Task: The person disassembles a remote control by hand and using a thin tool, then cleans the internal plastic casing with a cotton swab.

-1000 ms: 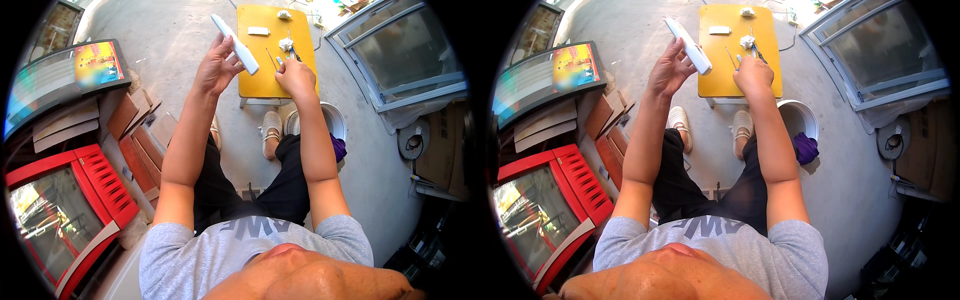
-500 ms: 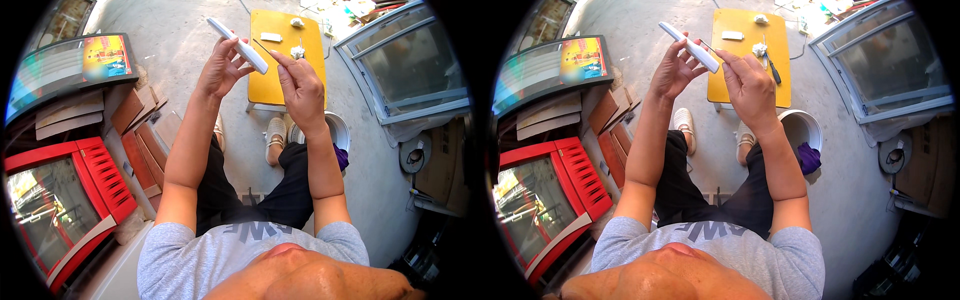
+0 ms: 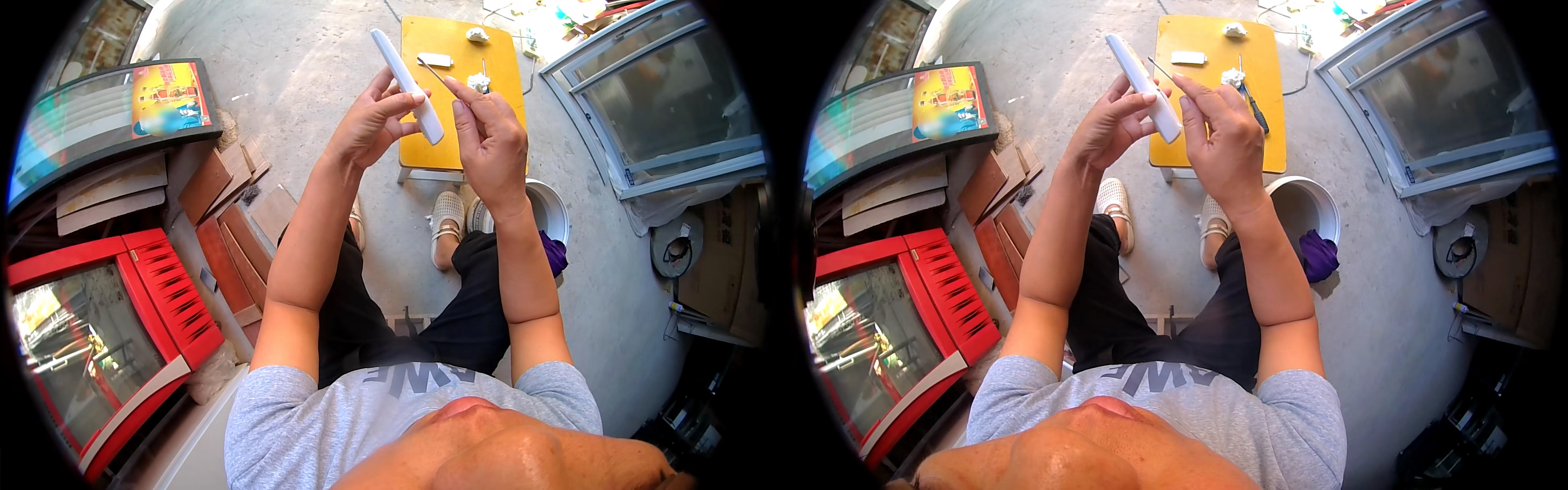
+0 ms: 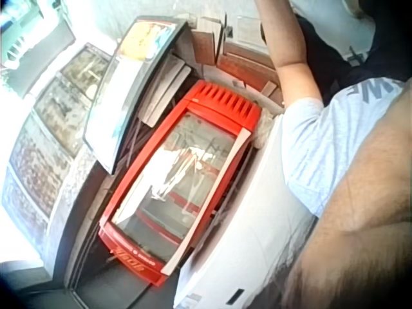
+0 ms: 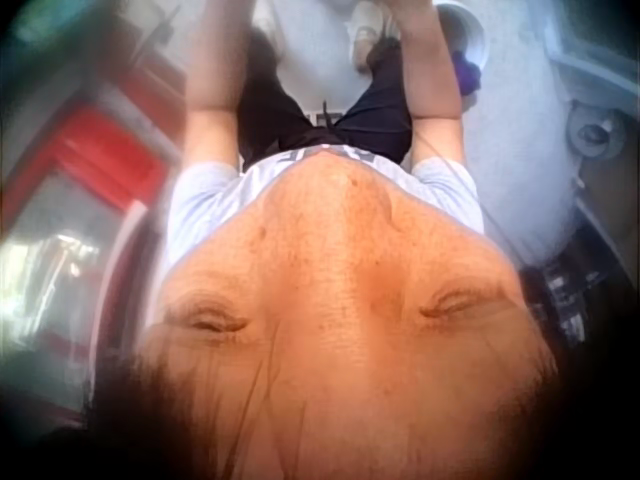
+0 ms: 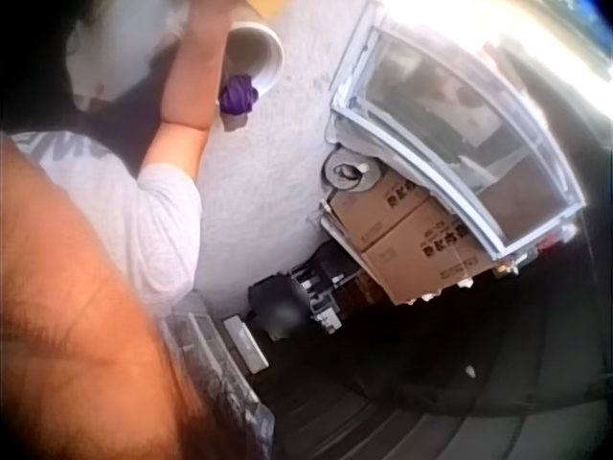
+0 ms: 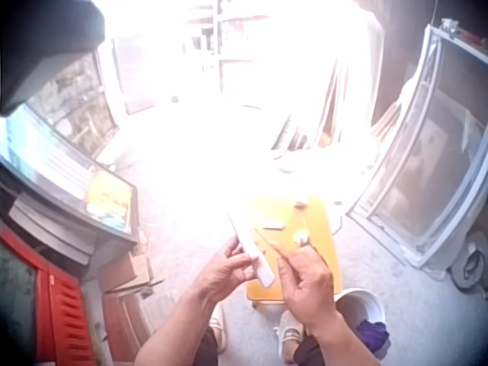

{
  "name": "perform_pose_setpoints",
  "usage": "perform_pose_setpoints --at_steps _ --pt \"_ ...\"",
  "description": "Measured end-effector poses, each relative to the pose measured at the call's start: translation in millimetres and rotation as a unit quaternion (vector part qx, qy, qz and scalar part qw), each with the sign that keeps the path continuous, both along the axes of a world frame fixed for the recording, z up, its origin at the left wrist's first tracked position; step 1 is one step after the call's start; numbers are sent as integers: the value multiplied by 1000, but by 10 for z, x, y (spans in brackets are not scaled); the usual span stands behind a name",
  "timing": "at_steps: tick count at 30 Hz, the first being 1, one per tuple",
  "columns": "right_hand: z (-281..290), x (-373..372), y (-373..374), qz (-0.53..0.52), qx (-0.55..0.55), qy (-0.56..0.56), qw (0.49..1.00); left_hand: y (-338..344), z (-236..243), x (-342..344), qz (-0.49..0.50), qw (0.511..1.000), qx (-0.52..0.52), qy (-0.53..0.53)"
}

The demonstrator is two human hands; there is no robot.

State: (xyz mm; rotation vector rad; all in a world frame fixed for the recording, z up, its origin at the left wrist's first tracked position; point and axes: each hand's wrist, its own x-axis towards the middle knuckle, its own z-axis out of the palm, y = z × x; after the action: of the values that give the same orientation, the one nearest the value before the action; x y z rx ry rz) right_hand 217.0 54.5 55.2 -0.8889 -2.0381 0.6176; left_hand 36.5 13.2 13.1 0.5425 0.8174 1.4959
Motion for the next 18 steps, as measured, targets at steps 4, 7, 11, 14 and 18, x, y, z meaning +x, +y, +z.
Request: perform_pose_setpoints --at_steps 4,7,11,14,18 --pt "-21 -17 10 -8 3 32 999 6 -37 -10 15 1000 -3 5" --pt "-29 -5 31 -16 7 46 999 -11 -55 -116 -11 995 18 -99" --pt "4 -2 9 -11 -5 50 999 -33 -101 -226 -48 964 67 -253" --pt "0 -14 -26 -8 -2 36 999 -28 -157 -261 -7 968 27 -250" --pt "7 -52 -75 10 -16 51 999 28 -147 -208 -22 957 33 -286"
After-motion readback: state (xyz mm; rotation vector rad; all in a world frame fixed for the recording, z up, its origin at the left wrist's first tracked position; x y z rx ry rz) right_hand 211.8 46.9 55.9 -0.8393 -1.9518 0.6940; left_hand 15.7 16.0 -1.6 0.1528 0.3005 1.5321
